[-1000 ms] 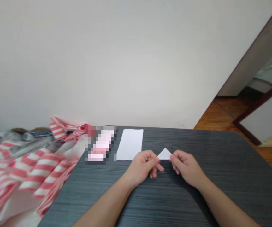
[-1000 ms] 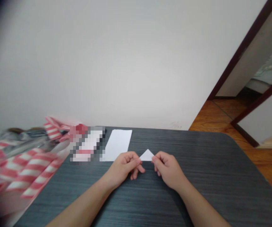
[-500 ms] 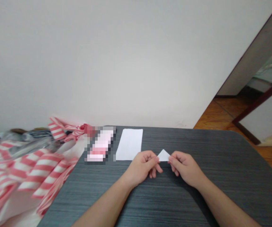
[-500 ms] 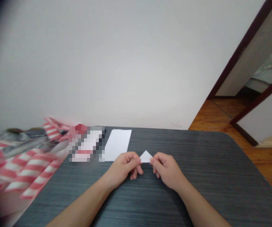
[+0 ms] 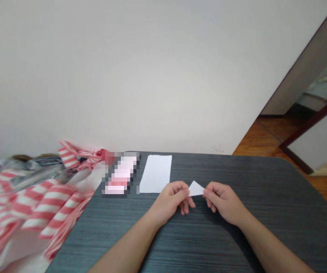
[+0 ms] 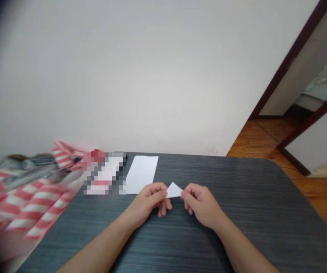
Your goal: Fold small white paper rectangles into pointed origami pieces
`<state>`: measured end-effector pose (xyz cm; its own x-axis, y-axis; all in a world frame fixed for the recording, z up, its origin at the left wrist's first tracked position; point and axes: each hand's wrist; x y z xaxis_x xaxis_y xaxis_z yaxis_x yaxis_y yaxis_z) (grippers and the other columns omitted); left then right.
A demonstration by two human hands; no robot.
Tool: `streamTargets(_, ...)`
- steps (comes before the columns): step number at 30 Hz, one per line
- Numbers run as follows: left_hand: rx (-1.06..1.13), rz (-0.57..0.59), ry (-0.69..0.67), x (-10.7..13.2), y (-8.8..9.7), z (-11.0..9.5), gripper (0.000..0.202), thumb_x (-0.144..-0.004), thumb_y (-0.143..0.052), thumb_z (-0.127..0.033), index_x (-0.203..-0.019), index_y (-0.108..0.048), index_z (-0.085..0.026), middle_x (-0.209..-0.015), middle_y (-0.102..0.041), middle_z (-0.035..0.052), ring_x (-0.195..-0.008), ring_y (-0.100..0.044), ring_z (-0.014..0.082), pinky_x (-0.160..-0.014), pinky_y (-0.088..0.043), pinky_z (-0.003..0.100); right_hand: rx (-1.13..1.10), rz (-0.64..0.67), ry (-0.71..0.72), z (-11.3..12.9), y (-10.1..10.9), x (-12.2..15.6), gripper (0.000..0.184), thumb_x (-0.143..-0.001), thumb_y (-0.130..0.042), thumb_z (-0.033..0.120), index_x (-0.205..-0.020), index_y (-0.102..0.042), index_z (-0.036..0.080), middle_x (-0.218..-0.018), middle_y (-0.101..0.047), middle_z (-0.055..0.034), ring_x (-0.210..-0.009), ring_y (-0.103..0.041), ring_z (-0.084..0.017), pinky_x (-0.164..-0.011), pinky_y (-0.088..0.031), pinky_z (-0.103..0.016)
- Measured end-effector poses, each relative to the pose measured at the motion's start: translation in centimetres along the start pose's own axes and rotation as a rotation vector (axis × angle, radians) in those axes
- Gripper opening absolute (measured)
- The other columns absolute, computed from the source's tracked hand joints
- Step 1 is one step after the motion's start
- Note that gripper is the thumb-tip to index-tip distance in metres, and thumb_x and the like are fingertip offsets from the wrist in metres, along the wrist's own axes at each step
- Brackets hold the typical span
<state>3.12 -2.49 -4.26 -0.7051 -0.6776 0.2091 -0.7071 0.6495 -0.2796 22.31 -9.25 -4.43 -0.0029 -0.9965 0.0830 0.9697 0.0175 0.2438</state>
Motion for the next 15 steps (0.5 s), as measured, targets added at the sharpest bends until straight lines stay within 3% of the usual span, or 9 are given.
streamTargets(5, -0.088, 0.006, -0.007, 0.01, -0.33, -0.32, 0.028, -0.085, -0.059, -0.041, -0.082, -0.056, -0.013, -0.068, -0.069, 0.0048, -0.044, -0.054, 0.0079, -0.043, -0.041, 0.018, 0.038, 0.081, -0.019, 0.03, -0.38, 0.09, 0.024, -0.089, -0.053, 0.029, -0.067, -0.054, 0.017, -0.051, -0.057, 0.0037, -0.040, -0.046, -0.008, -0.041, -0.035, -0.018)
streamTargets(11, -0.113, -0.055, -0.009, -0.05, -0.20, 0.07, 0.030, -0.085, -0.058, -0.043, -0.079, -0.055, -0.014, -0.068, -0.069, 0.0037, -0.043, -0.052, 0.0070, -0.043, -0.040, 0.018, -0.048, 0.078, 0.008, -0.31, -0.93, -0.24, 0.023, -0.089, -0.054, 0.033, -0.072, -0.056, 0.017, -0.059, -0.057, 0.0032, -0.044, -0.048, -0.008, -0.045, -0.037, -0.019)
streamTargets(15, -0.121, -0.035, 0.013, -0.18, -0.02, 0.33, 0.030, -0.085, -0.058, -0.044, -0.081, -0.054, -0.014, -0.069, -0.069, 0.0044, -0.044, -0.054, 0.0078, -0.044, -0.041, 0.019, -0.057, 0.083, 0.029, -0.30, -0.96, -0.31, 0.020, -0.088, -0.056, 0.034, -0.076, -0.056, 0.017, -0.064, -0.058, 0.0025, -0.047, -0.049, -0.008, -0.048, -0.038, -0.020)
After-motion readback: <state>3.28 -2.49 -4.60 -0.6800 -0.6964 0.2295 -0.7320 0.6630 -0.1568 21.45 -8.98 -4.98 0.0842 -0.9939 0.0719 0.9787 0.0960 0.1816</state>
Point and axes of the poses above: each hand's wrist, its own x-axis away from the middle knuckle, its own y-axis out of the back of the hand, z = x × y
